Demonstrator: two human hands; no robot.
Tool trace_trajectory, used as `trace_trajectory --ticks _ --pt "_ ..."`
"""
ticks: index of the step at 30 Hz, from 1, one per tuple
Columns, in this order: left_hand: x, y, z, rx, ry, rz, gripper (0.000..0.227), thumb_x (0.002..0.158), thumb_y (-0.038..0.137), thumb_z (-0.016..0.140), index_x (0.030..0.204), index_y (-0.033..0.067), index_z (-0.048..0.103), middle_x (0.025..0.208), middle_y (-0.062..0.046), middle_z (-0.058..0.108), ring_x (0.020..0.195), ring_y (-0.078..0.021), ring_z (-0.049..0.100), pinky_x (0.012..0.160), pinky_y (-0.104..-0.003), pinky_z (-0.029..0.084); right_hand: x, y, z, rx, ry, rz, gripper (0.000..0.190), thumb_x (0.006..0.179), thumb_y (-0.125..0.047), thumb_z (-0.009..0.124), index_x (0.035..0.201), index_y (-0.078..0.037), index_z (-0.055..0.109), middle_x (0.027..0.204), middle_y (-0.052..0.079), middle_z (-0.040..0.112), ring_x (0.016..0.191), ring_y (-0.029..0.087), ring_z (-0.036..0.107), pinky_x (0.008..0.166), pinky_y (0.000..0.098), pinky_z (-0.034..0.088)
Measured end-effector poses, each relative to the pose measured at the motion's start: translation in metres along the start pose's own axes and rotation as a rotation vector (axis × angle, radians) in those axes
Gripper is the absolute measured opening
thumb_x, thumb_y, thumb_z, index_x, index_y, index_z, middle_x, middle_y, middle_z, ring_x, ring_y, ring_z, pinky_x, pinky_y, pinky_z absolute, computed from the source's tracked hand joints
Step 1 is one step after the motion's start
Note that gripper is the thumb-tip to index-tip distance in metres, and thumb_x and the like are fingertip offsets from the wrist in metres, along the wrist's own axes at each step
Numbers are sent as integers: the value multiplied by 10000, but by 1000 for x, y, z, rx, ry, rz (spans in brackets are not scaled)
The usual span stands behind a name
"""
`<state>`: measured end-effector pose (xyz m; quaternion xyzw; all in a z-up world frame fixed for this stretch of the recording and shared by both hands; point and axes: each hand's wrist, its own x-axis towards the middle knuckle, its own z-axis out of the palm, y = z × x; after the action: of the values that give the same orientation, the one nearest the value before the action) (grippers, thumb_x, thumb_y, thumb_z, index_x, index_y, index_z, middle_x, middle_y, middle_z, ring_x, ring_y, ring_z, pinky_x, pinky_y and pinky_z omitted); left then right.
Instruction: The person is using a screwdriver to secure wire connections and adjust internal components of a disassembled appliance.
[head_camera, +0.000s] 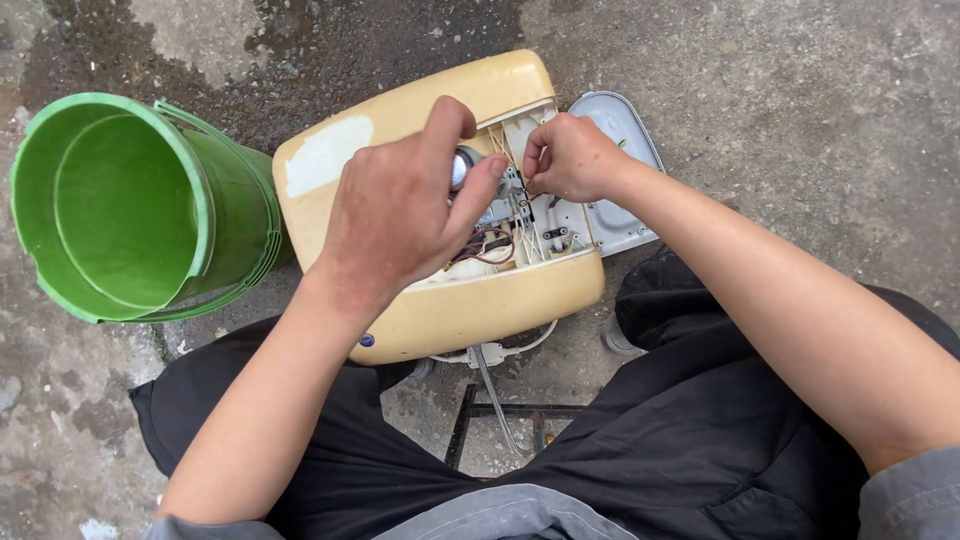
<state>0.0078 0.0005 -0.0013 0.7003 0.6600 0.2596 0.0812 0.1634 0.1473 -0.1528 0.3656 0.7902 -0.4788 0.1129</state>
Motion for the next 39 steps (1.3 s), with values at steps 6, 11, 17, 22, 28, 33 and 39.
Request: trace_trajectory --ticks 6,11,17,22,28,33,39 --pt "1 6 -10 -48 -58 20 336 838 115 685 1067 -5 471 774 -113 610 605 -283 614 582 -409 473 0 -1 -3 -6 -8 12 100 749 -25 824 790 -79 751 727 18 727 656 129 657 649 295 542" --pt "-1 9 -10 -179 -53 54 374 748 115 660 1061 17 481 920 -141 501 688 -296 549 661 -416 476 -1 -2 -3 3 -20 60 114 755 -24 835 786 -68 734 701 23 696 638 134 642 620 295 521" --pt "-7 12 -2 562 -12 84 534 1042 694 582 1005 161 586 531 29 574 374 -141 521 423 -275 390 0 -2 -4 -23 -34 51 75 764 -6 775 788 -60 730 709 32 689 631 142 616 595 306 516" --pt "-7 15 -11 206 1 90 396 772 133 702 1156 110 609 971 -96 539 726 -221 572 553 -324 478 -2 -6 -4 -52 -24 58 127 759 -35 853 780 -66 733 687 17 683 604 128 598 569 293 497" --pt "-4 9 3 130 47 48 412 998 411 740 1126 56 574 957 -111 523 674 -223 591 576 -352 497 1 -2 -3 -64 -15 24 170 688 30 815 802 -72 743 712 34 712 648 140 634 587 314 519" --pt "-7 5 7 512 107 -12 337 1030 440 653 1070 113 580 559 -21 592 348 -157 472 370 -300 353 1 -2 -2 -88 -16 66 95 786 -40 824 809 -60 734 737 40 708 654 165 640 632 324 531" --pt "0 15 -1 -9 -8 84 453 788 59 700 1194 52 501 985 -123 494 718 -253 584 638 -389 492 -2 0 -3 -81 4 11 118 755 -26 811 771 -37 694 701 34 663 623 168 585 576 327 497"
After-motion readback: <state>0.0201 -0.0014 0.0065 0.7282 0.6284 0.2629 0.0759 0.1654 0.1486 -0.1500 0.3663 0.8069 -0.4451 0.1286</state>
